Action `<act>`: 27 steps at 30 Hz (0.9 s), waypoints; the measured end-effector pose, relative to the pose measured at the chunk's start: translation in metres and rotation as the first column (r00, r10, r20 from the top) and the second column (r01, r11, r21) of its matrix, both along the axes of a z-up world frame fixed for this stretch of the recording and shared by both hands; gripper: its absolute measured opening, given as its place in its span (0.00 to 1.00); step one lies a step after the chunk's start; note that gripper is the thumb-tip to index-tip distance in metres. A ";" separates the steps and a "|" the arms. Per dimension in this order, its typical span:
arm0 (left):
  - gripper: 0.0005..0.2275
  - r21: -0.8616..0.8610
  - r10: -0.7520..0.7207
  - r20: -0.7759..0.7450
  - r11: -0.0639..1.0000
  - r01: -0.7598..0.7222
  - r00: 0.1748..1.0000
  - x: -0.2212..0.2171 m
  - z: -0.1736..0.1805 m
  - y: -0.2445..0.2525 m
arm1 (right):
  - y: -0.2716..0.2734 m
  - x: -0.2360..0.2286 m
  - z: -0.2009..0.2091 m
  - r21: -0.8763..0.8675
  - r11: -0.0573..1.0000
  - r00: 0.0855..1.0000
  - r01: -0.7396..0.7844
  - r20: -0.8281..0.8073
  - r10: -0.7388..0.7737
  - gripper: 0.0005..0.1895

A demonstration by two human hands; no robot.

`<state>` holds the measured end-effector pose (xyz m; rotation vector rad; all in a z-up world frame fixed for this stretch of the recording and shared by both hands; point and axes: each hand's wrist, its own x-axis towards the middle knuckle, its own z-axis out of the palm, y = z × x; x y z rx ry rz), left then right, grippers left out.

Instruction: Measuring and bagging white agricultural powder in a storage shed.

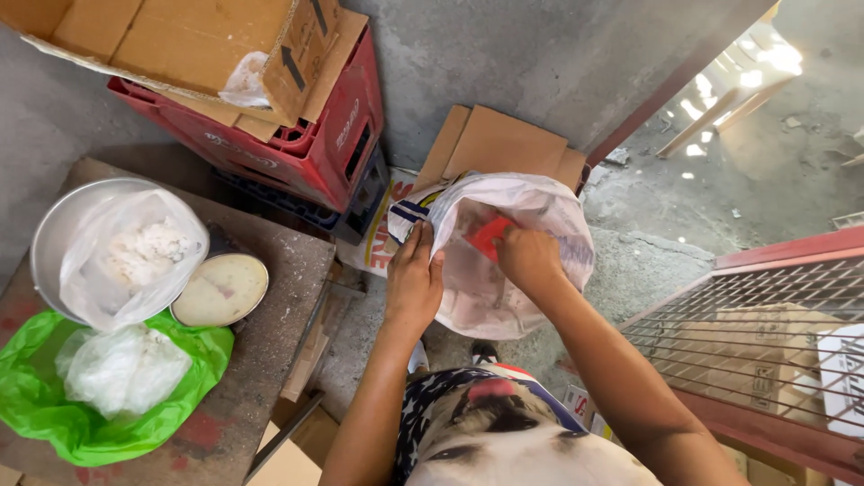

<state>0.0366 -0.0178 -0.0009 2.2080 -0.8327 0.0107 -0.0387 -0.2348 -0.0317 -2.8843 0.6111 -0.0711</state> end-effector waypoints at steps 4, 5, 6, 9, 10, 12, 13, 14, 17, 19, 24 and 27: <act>0.23 -0.017 -0.028 -0.016 0.999 0.027 0.999 0.003 0.002 -0.002 | 0.017 0.017 -0.015 0.025 0.999 0.983 -0.034 0.179 0.029 0.17; 0.23 -0.025 -0.029 -0.016 0.999 0.029 0.999 0.003 0.001 -0.003 | 0.022 0.020 -0.023 0.089 0.996 0.990 -0.021 0.139 0.008 0.16; 0.23 -0.033 -0.031 -0.017 0.999 0.030 0.999 0.003 0.000 -0.003 | 0.028 0.022 -0.030 0.152 0.988 0.995 -0.005 0.098 -0.010 0.16; 0.22 -0.047 -0.048 -0.030 0.998 0.046 0.998 0.002 0.003 -0.003 | 0.028 0.018 -0.038 0.137 0.990 0.994 -0.028 0.108 0.013 0.16; 0.22 -0.046 -0.049 -0.032 0.998 0.047 0.998 0.001 0.005 -0.002 | 0.025 0.012 -0.030 0.138 0.990 0.994 -0.027 0.106 0.012 0.16; 0.23 -0.036 -0.039 -0.036 0.999 0.038 0.999 0.000 0.009 -0.002 | 0.019 0.003 -0.013 0.077 0.997 1.000 -0.002 -0.004 0.002 0.16; 0.23 -0.037 -0.038 -0.036 0.999 0.037 0.999 0.000 0.009 -0.001 | 0.011 -0.004 -0.012 0.077 0.997 1.000 -0.003 -0.005 0.003 0.16; 0.23 -0.046 -0.042 -0.030 0.998 0.040 0.999 0.000 0.009 0.000 | 0.004 -0.012 -0.012 0.091 0.996 0.997 0.014 -0.076 -0.007 0.16; 0.22 -0.060 -0.036 -0.038 0.998 0.033 0.999 -0.003 0.007 0.001 | -0.008 -0.028 -0.045 0.088 0.996 0.976 0.004 -0.219 0.015 0.17; 0.22 -0.063 -0.036 -0.044 0.997 0.033 0.998 -0.003 0.006 -0.001 | -0.003 -0.027 -0.062 0.074 0.997 0.959 -0.014 -0.283 0.035 0.17; 0.22 -0.052 -0.042 -0.047 0.998 0.039 0.998 -0.002 0.002 -0.003 | 0.020 0.021 -0.086 0.140 0.988 0.996 0.063 -0.076 -0.053 0.18; 0.23 -0.036 -0.054 -0.035 0.998 0.052 0.998 -0.002 0.001 -0.004 | 0.017 0.027 -0.086 0.215 0.974 0.993 0.074 0.076 -0.092 0.16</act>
